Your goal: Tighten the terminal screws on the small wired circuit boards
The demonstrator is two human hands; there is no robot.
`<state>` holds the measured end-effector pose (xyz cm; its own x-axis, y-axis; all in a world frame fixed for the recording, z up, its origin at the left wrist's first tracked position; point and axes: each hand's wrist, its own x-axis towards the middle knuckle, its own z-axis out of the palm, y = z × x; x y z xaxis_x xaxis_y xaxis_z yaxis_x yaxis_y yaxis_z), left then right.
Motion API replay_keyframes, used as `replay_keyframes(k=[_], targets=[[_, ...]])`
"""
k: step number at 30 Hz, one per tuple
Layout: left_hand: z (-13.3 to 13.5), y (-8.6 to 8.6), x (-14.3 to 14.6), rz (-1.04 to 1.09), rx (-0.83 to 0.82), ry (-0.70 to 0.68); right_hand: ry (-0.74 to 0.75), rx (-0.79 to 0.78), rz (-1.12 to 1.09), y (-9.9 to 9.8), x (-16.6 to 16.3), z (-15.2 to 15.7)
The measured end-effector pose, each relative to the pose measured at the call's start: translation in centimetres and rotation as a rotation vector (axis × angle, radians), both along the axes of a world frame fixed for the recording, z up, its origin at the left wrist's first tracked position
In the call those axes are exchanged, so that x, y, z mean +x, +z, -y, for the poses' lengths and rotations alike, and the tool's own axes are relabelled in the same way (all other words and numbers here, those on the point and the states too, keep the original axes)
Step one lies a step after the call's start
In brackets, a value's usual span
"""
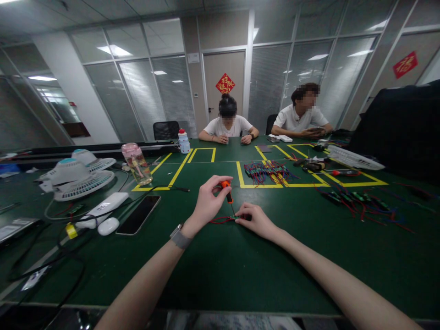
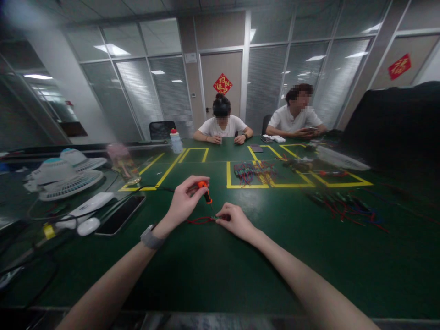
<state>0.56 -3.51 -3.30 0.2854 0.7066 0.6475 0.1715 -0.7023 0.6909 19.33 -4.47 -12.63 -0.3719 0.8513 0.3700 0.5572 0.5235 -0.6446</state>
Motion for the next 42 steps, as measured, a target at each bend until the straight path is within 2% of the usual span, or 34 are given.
replay_keyframes(k=[3,5,10,17,23,28,34,40,42], targets=[[0.0,-0.2,0.1,-0.002,0.061,0.122,-0.003,0.004,0.001,-0.1,0.0,0.0],[0.1,-0.2,0.1,-0.015,0.074,0.109,-0.001,0.008,0.004,-0.1,0.0,0.0],[0.6,0.2,0.4,0.007,0.001,-0.046,0.001,0.011,-0.002,-0.2,0.0,-0.1],[0.4,-0.1,0.4,-0.004,0.052,0.086,-0.005,0.004,-0.002,0.0,0.0,-0.1],[0.3,0.1,0.3,0.040,-0.020,-0.077,-0.008,0.004,0.002,0.0,0.0,-0.1],[0.3,-0.1,0.6,0.046,0.017,0.075,-0.017,-0.007,-0.003,0.0,0.1,-0.1],[0.5,-0.3,0.6,0.016,0.033,-0.002,-0.005,-0.015,0.019,0.3,0.1,-0.1],[-0.1,-0.9,0.3,0.061,0.090,0.183,-0.031,-0.021,-0.008,0.4,0.2,0.0],[-0.3,-1.0,0.1,0.043,0.085,0.181,-0.037,-0.041,-0.022,0.4,0.2,-0.1]])
